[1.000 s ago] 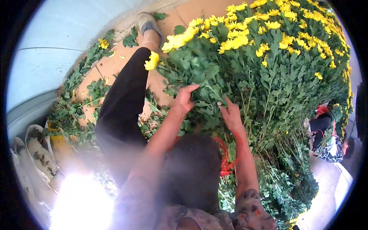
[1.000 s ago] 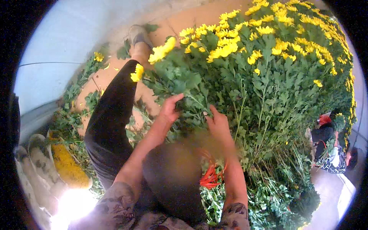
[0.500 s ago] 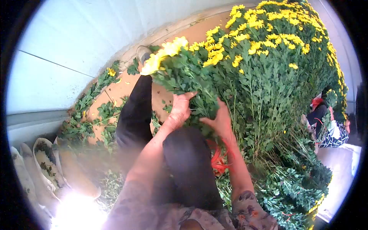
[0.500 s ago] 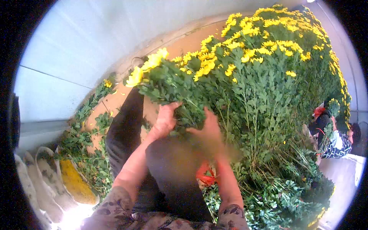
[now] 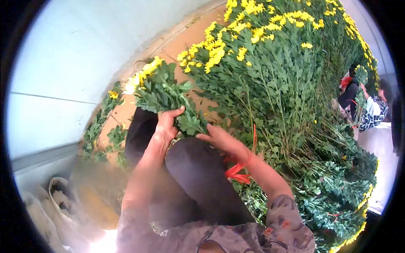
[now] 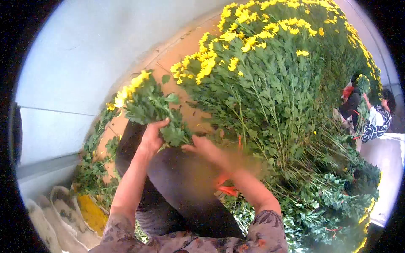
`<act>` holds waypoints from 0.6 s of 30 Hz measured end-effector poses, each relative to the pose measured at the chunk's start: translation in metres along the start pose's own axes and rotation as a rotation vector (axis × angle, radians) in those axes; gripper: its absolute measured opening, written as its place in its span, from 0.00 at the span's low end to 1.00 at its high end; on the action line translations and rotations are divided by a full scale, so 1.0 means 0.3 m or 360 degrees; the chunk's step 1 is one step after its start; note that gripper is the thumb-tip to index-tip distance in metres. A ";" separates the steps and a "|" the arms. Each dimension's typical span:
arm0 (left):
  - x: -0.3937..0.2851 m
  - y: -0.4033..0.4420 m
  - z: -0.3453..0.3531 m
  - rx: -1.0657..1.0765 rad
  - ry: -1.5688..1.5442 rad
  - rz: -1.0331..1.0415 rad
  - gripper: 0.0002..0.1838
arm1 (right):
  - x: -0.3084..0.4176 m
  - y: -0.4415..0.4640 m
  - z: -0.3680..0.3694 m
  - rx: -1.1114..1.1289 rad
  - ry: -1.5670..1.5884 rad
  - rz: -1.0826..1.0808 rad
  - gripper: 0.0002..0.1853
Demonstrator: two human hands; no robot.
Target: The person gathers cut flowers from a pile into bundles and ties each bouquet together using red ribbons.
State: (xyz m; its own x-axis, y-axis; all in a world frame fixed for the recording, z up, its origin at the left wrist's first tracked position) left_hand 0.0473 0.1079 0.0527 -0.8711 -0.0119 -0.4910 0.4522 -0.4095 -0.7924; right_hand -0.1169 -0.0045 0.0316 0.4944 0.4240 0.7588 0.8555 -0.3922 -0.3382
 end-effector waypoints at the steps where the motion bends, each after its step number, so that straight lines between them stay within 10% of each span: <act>1: 0.008 -0.013 0.019 -0.0017 0.0024 0.0009 0.22 | 0.051 -0.030 -0.045 0.0085 0.0065 0.0050 0.28; 5: 0.092 0.086 -0.025 0.0266 0.0498 0.0932 0.17 | -0.052 0.006 -0.249 -0.0493 0.0111 0.0004 0.28; 7: 0.012 0.045 0.074 -0.0055 0.0160 0.0207 0.14 | -0.294 0.075 -0.398 -0.1327 -0.0446 0.0032 0.27; 10: -0.020 0.020 0.147 -0.0141 -0.0088 0.0128 0.14 | -0.516 0.155 -0.673 -0.1848 -0.1085 0.0267 0.37; 14: 0.001 0.031 0.131 -0.0265 -0.0005 -0.0011 0.14 | -0.662 0.244 -0.666 -0.1506 -0.1047 0.0675 0.45; 15: 0.010 0.030 0.116 -0.0132 0.0551 0.0664 0.15 | -0.633 0.255 -0.644 -0.1465 -0.1164 0.0746 0.45; 18: 0.024 0.040 0.091 -0.0093 0.1195 0.1346 0.14 | -0.632 0.238 -0.581 -0.1721 -0.1296 0.0724 0.42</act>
State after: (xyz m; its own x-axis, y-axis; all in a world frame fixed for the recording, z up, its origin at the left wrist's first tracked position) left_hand 0.0412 0.0779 0.0495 0.0452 0.2940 -0.9547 0.8668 -0.4867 -0.1088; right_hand -0.1763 -0.2552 -0.0394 0.9552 0.2918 0.0499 0.2480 -0.8808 0.4032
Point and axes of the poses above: each hand's wrist, its own y-axis towards the middle knuckle, its own z-axis out of the palm, x = y × z, the point moved 1 cm from there along y, towards the middle knuckle, and after that the axes turned 13 degrees about -x, right-handed, at the moved point
